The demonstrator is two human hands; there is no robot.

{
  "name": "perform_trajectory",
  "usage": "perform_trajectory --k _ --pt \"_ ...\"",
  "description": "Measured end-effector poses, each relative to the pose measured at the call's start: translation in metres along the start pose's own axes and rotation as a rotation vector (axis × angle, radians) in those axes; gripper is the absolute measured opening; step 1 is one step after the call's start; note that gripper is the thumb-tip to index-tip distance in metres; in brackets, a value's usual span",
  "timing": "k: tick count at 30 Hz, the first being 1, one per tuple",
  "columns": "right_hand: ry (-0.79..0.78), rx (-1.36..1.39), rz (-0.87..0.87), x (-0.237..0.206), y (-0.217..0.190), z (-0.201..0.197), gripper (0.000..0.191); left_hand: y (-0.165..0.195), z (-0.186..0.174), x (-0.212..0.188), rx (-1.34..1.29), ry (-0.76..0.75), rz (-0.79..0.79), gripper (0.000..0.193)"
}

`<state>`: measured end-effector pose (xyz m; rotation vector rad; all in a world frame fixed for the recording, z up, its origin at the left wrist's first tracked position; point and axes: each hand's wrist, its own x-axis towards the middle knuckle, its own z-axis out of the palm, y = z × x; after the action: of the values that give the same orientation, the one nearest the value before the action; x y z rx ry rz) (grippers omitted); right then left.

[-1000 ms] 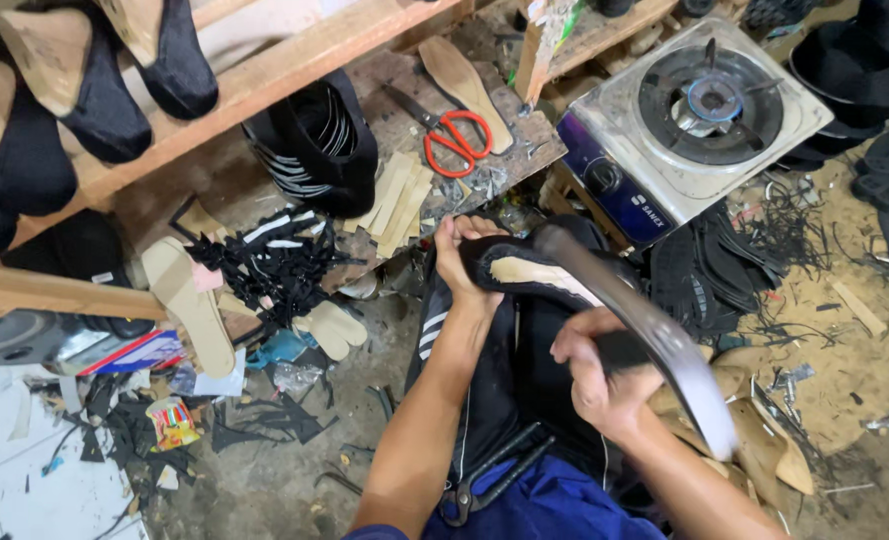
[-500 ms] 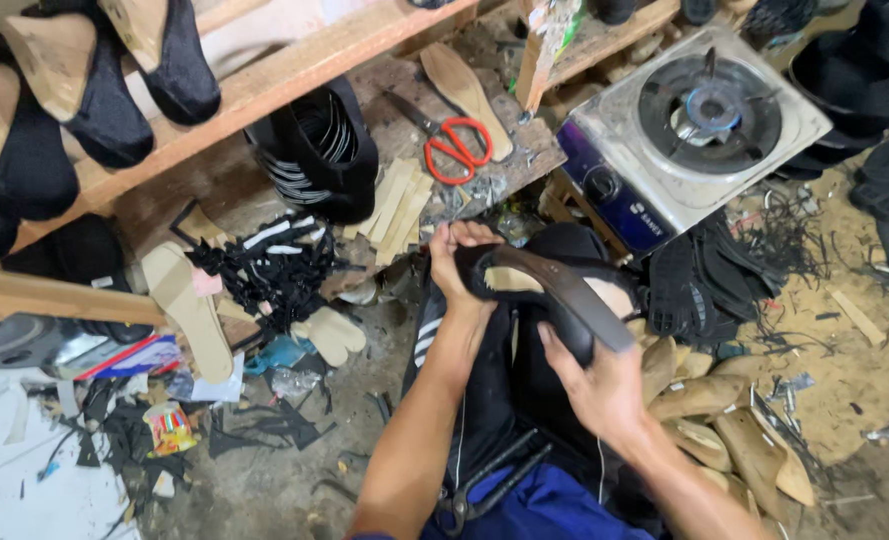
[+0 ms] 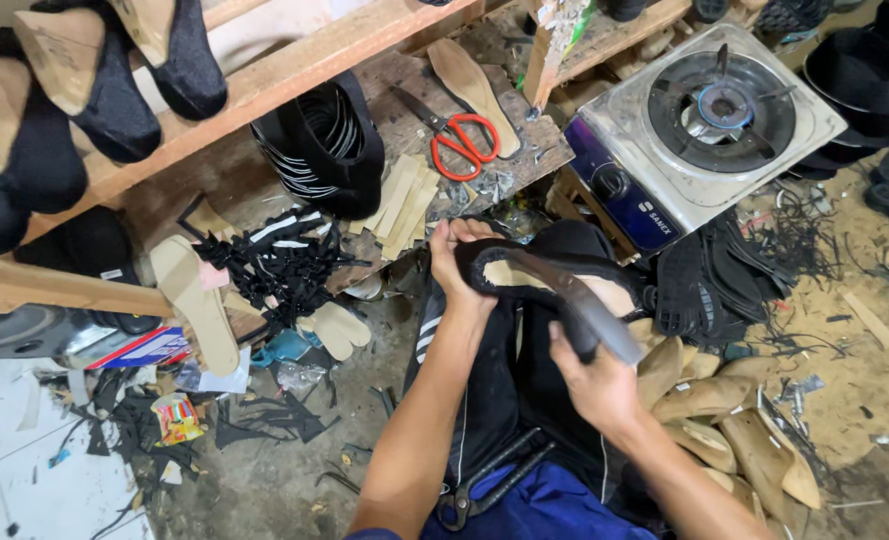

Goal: The person sits on the floor holding a black fabric shoe upper on their lap. They hammer the shoe with a hammer, use pincers to grip and pull the material, briefly hold the shoe near a gas burner, and finally attach and press a decorative bow onto the toe of the shoe.

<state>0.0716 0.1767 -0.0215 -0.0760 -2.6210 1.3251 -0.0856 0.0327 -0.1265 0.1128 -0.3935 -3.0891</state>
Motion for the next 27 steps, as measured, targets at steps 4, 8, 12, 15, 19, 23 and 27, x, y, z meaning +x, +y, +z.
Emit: perform_trajectory --k 4,8,12,15,19,23,27 --pt "0.214 0.541 -0.166 -0.003 0.005 0.005 0.019 0.003 0.000 0.000 -0.043 -0.032 -0.048 0.044" --pt "0.080 0.003 -0.048 -0.009 0.011 0.006 0.019 0.004 -0.002 0.001 0.020 0.017 0.017 0.043" --pt "0.195 0.376 0.084 -0.015 0.013 0.007 0.017 -0.001 -0.005 0.003 0.027 -0.030 -0.005 0.044" --pt "0.222 0.521 0.033 -0.014 0.011 0.001 0.021 -0.002 -0.007 0.004 -0.013 0.018 -0.017 0.041" --pt "0.024 0.090 0.366 -0.008 0.006 -0.027 0.020 0.015 -0.003 0.019 0.055 0.066 -0.161 0.037" --pt "0.221 0.023 -0.135 -0.004 0.007 -0.034 0.049 0.026 0.016 0.025 0.358 0.068 -0.313 0.041" --pt "0.144 0.196 0.114 -0.002 0.021 -0.003 0.046 -0.009 0.047 -0.008 0.521 0.028 -0.192 0.055"
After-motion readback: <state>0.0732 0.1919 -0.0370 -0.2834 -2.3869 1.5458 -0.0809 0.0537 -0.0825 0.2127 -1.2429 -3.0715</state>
